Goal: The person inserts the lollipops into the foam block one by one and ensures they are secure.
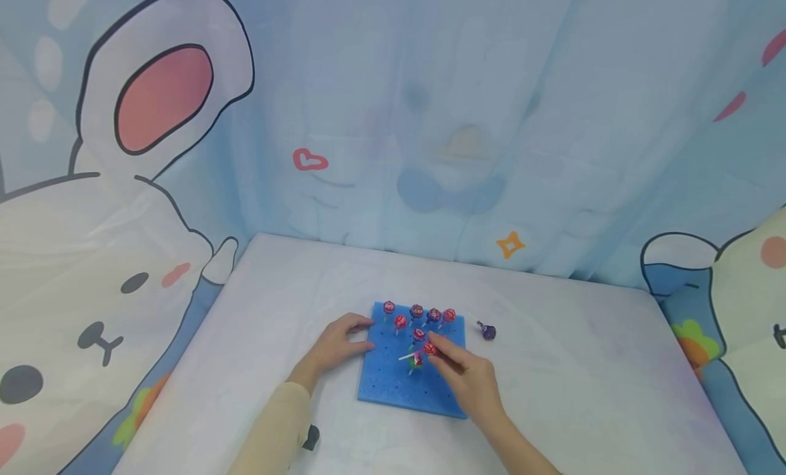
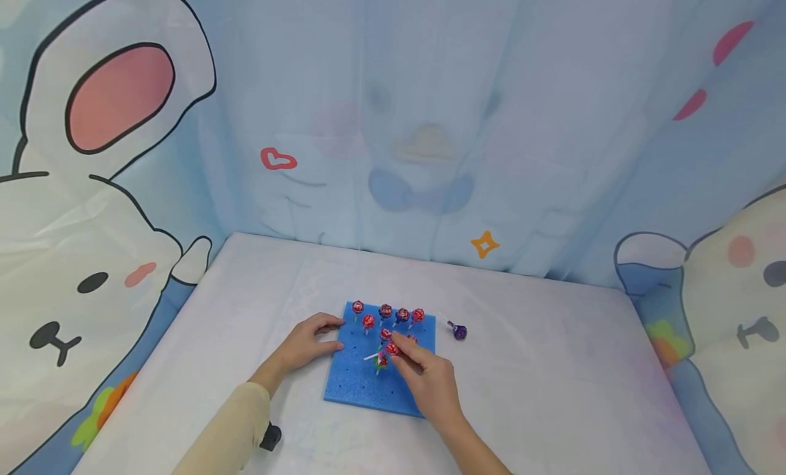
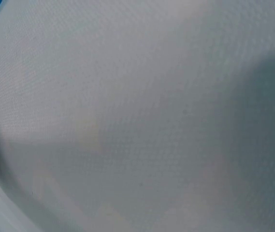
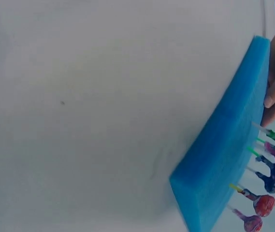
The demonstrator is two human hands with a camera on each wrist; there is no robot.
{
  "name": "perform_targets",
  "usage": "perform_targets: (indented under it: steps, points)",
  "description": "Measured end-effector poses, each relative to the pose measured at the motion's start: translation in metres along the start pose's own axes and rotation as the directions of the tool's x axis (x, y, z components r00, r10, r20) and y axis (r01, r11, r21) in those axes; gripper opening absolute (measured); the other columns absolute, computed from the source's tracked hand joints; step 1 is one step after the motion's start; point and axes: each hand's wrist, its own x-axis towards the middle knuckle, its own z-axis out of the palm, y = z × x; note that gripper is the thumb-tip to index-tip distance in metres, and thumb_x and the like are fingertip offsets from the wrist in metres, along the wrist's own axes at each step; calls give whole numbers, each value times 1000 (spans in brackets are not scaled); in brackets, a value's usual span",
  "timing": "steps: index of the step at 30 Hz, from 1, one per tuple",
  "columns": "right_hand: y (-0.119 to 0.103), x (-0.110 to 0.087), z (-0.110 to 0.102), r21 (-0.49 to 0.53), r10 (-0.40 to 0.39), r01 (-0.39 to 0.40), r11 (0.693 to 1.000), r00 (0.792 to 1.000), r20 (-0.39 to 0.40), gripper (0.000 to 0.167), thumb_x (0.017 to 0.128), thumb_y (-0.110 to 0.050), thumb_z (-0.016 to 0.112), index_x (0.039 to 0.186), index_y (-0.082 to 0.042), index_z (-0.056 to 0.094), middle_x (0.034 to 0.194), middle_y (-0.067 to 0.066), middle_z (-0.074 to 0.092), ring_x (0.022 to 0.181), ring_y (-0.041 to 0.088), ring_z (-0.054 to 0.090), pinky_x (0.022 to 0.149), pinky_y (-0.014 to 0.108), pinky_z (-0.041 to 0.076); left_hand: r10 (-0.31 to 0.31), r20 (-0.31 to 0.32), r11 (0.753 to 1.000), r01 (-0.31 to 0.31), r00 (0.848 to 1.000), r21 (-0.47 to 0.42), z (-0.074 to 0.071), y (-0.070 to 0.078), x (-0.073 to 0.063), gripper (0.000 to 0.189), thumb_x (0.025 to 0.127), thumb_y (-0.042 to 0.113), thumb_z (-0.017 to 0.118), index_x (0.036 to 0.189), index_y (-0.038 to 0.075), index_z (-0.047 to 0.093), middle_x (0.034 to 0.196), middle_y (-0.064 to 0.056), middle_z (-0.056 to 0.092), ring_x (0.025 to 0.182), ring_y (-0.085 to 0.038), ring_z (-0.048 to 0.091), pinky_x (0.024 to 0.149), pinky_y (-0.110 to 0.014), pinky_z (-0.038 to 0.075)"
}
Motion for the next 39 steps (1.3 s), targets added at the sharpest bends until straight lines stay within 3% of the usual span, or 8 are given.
perform_targets:
  steps: [6, 12, 21, 28, 31, 39]
  points:
    - [-2, -7, 8, -121, -125, 132, 984, 990, 63, 41, 81, -1, 77, 120, -10, 70, 121, -1, 68, 112, 17, 64, 86, 27, 54, -15, 2, 1000, 15, 1000, 6, 0, 1, 0, 47, 88, 33, 73, 130, 15, 61, 130, 0, 60, 126, -20, 52, 107, -42, 42]
    - [-5, -12, 15, -207, -136, 167, 964, 978, 157, 42, 82, -1, 76, 122, -12, 70, 124, -1, 67, 116, 14, 61, 90, 31, 53, -17, 5, 1000, 17, 1000, 7, 0, 2, 0, 47, 88, 33, 74, 130, 15, 61, 130, -1, 60, 126, -20, 52, 107, -42, 42]
    - [-10, -17, 19, -282, -138, 196, 939, 967, 212, 43, 82, -3, 76, 124, -12, 69, 125, -2, 66, 118, 16, 60, 91, 34, 53, -26, -1, 1000, 26, 1000, 11, 1, 1, 0, 47, 88, 36, 72, 130, 15, 61, 129, 0, 60, 125, -20, 53, 106, -43, 43]
    - [-7, -23, 22, -326, -277, 353, 877, 925, 259, 43, 80, -1, 77, 122, -9, 70, 126, 1, 66, 117, 18, 61, 90, 34, 53, -23, -6, 1000, 23, 1000, 15, 1, 3, 0, 47, 89, 33, 73, 130, 14, 61, 129, -1, 60, 125, -21, 53, 106, -43, 43]
    - [-6, -23, 23, -339, -305, 386, 858, 914, 266, 42, 80, -1, 78, 121, -9, 70, 125, 2, 66, 116, 19, 62, 89, 34, 54, -16, -6, 1000, 16, 1000, 11, 1, 2, 0, 47, 88, 33, 73, 129, 14, 61, 129, -1, 61, 125, -21, 53, 106, -42, 43]
    - [-8, -20, 21, -323, -278, 364, 874, 918, 283, 42, 81, -2, 77, 121, -9, 70, 124, 1, 67, 115, 18, 63, 89, 33, 53, -11, -4, 1000, 11, 1000, 6, 1, 1, 0, 47, 88, 32, 74, 129, 14, 62, 129, -1, 61, 125, -20, 53, 106, -42, 43]
